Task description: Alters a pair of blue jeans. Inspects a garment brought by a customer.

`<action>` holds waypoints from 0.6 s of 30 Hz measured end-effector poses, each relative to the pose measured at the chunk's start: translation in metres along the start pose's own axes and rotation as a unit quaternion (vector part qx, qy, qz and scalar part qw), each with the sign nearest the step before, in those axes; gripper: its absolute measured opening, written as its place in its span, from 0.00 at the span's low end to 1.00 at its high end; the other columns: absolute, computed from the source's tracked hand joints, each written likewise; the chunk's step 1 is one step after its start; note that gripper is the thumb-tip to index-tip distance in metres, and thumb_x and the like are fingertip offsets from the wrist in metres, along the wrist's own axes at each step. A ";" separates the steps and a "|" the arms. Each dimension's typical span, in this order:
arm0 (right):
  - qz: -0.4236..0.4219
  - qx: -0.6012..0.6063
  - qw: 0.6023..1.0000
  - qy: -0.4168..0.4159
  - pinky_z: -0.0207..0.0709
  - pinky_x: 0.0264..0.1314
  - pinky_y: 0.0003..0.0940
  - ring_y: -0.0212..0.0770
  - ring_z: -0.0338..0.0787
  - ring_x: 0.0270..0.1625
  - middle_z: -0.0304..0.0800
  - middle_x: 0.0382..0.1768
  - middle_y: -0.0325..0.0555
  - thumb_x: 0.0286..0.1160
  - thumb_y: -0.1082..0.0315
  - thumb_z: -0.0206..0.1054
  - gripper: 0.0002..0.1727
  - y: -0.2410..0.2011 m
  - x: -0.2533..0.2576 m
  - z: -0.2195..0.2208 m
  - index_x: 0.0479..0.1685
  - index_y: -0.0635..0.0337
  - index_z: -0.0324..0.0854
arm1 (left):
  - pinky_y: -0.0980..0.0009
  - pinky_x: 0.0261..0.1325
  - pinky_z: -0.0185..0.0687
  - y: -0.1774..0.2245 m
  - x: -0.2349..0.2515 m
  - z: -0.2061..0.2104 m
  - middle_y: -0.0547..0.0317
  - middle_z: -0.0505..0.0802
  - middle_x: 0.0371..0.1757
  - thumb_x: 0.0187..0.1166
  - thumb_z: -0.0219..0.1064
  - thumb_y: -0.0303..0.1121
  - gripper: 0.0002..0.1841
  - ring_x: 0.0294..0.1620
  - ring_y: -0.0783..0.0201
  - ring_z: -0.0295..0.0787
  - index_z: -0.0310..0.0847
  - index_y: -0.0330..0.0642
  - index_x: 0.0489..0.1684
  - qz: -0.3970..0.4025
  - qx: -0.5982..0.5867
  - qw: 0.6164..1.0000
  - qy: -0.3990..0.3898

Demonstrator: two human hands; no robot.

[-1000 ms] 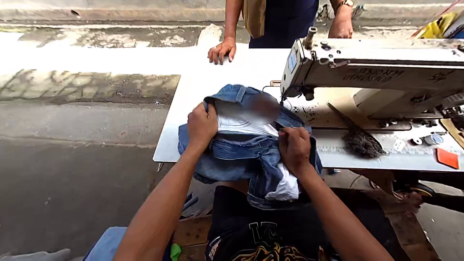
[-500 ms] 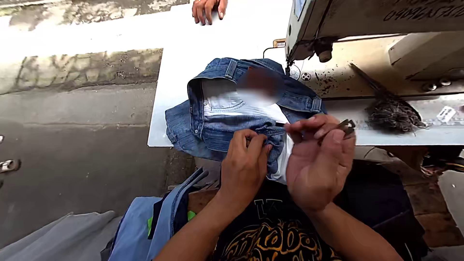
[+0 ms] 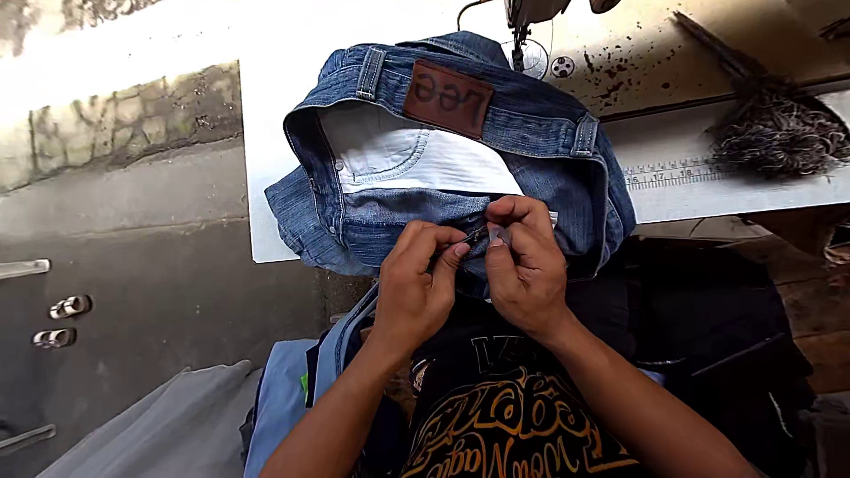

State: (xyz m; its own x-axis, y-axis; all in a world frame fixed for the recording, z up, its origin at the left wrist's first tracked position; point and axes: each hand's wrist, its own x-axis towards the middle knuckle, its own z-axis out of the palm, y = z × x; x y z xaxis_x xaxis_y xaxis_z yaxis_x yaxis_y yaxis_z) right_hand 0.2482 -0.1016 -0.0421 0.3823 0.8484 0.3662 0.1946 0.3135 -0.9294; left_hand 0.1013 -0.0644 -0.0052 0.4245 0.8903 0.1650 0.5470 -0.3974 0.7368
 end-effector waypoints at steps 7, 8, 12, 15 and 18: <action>0.005 -0.024 0.999 -0.039 0.79 0.54 0.16 0.32 0.80 0.59 0.77 0.53 0.51 0.70 0.78 0.62 0.13 0.002 0.001 0.000 0.16 0.63 0.75 | 0.83 0.42 0.85 -0.005 0.000 0.003 0.64 0.88 0.45 0.80 0.70 0.29 0.04 0.41 0.77 0.85 0.89 0.40 0.44 -0.015 -0.096 0.995 0.004; 0.004 -0.026 0.999 -0.038 0.78 0.54 0.15 0.31 0.80 0.58 0.77 0.53 0.51 0.70 0.78 0.62 0.13 0.002 0.001 0.000 0.16 0.63 0.74 | 0.83 0.42 0.85 -0.005 -0.001 0.003 0.65 0.88 0.45 0.80 0.70 0.29 0.04 0.42 0.77 0.86 0.89 0.41 0.44 -0.015 -0.099 0.995 0.006; 0.007 -0.045 0.998 -0.048 0.77 0.53 0.15 0.32 0.79 0.57 0.75 0.52 0.51 0.71 0.78 0.61 0.14 0.001 0.003 0.001 0.16 0.62 0.74 | 0.82 0.42 0.85 -0.003 -0.001 0.004 0.65 0.88 0.46 0.80 0.70 0.29 0.04 0.42 0.77 0.86 0.90 0.42 0.43 -0.022 -0.104 0.994 0.013; 0.018 -0.044 0.992 -0.113 0.75 0.57 0.15 0.33 0.76 0.61 0.72 0.55 0.51 0.71 0.76 0.61 0.14 -0.001 0.004 -0.005 0.16 0.61 0.74 | 0.83 0.42 0.84 -0.004 -0.003 0.004 0.66 0.88 0.45 0.80 0.69 0.28 0.03 0.42 0.77 0.85 0.89 0.42 0.42 -0.033 -0.116 0.993 0.015; 0.021 -0.012 0.994 -0.109 0.77 0.58 0.16 0.32 0.77 0.62 0.74 0.55 0.51 0.71 0.77 0.60 0.14 0.002 0.004 -0.007 0.16 0.62 0.75 | 0.82 0.43 0.85 -0.006 -0.003 0.003 0.67 0.88 0.45 0.80 0.69 0.29 0.03 0.42 0.77 0.85 0.89 0.43 0.41 -0.040 -0.127 0.991 0.011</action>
State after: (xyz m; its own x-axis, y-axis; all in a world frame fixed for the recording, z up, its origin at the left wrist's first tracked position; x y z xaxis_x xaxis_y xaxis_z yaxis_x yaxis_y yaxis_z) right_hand 0.2565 -0.1003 -0.0416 0.1867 0.9334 0.3064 0.2053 0.2679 -0.9413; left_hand 0.0993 -0.0652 -0.0119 0.3690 0.9227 0.1114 0.3778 -0.2584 0.8891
